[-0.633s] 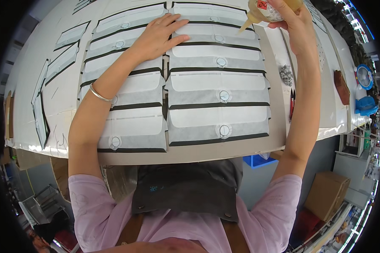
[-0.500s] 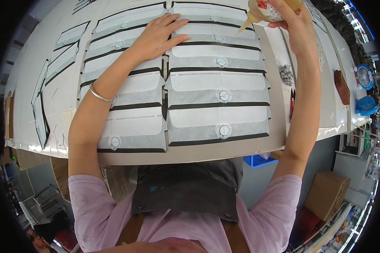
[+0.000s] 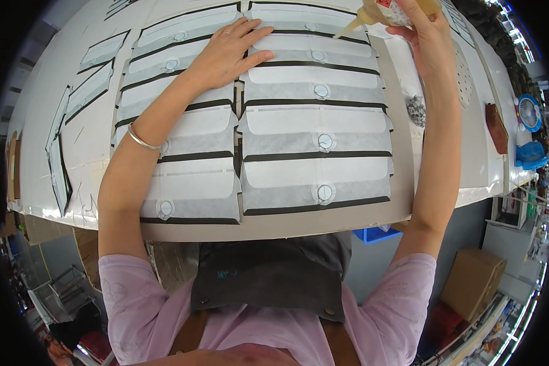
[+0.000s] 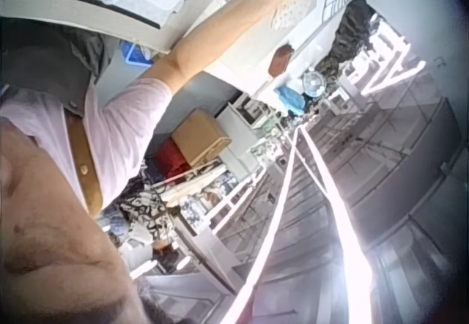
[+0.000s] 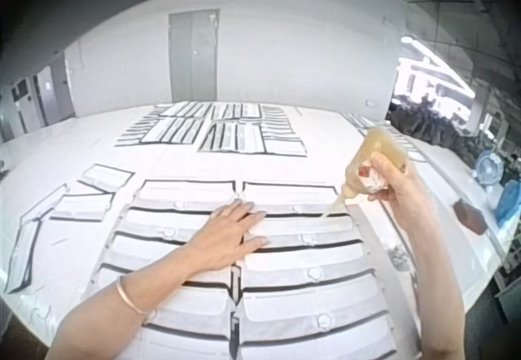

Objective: The person applies adhesive from a squeeze bottle onto the edges of white rectangular mask components arranged on a perforated board. They then pick up small white paper strips and press them onto the glued areas to secure the mask parts.

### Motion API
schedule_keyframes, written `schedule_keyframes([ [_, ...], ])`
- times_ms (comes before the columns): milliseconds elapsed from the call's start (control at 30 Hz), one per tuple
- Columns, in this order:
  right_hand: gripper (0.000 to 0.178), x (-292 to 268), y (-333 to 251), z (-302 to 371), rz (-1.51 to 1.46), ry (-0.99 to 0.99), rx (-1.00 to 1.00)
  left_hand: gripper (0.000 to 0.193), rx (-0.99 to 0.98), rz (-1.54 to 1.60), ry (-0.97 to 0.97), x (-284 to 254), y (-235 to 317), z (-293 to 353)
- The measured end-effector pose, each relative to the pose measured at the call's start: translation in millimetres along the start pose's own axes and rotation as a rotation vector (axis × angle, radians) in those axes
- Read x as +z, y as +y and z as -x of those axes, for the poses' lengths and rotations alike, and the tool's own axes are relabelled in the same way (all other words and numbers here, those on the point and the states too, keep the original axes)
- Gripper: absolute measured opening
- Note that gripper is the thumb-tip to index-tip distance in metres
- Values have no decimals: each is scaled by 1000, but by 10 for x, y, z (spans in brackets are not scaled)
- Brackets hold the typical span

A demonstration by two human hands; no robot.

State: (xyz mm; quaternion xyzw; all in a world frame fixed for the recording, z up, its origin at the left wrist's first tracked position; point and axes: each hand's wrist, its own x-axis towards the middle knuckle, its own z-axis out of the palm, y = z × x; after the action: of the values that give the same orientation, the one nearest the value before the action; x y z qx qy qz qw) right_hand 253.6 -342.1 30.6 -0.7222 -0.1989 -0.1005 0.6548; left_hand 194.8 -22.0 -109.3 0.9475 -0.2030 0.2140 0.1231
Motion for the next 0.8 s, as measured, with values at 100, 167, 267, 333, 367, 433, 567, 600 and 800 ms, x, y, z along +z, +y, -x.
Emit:
schedule_keyframes([
  [100, 38, 147, 126, -58, -197, 42, 61, 65, 2, 6, 30, -29, 42, 42],
  [167, 37, 129, 281, -165, -121, -13, 68, 64, -5, -21, -48, -49, 53, 32],
  [267, 34, 281, 312, -208, -31, -17, 73, 63, -13, -32, -101, -77, 46, 32],
  [333, 32, 414, 286, -207, 43, 2, 54, 62, -13, -23, -113, -87, 60, 30],
  [367, 32, 462, 279, -217, 90, 5, 33, 62, -14, -18, -117, -91, 66, 27],
  [433, 31, 529, 262, -246, 140, -5, 8, 62, -8, -3, -98, -80, 56, 30],
  [567, 33, 603, 291, -295, 152, -22, 6, 62, 8, 32, -54, -54, 42, 40],
  [600, 33, 606, 299, -301, 156, -16, 6, 62, 11, 39, -51, -53, 45, 36],
  [800, 35, 610, 344, -304, 184, -51, 18, 62, -3, -11, -103, -76, 66, 19],
])
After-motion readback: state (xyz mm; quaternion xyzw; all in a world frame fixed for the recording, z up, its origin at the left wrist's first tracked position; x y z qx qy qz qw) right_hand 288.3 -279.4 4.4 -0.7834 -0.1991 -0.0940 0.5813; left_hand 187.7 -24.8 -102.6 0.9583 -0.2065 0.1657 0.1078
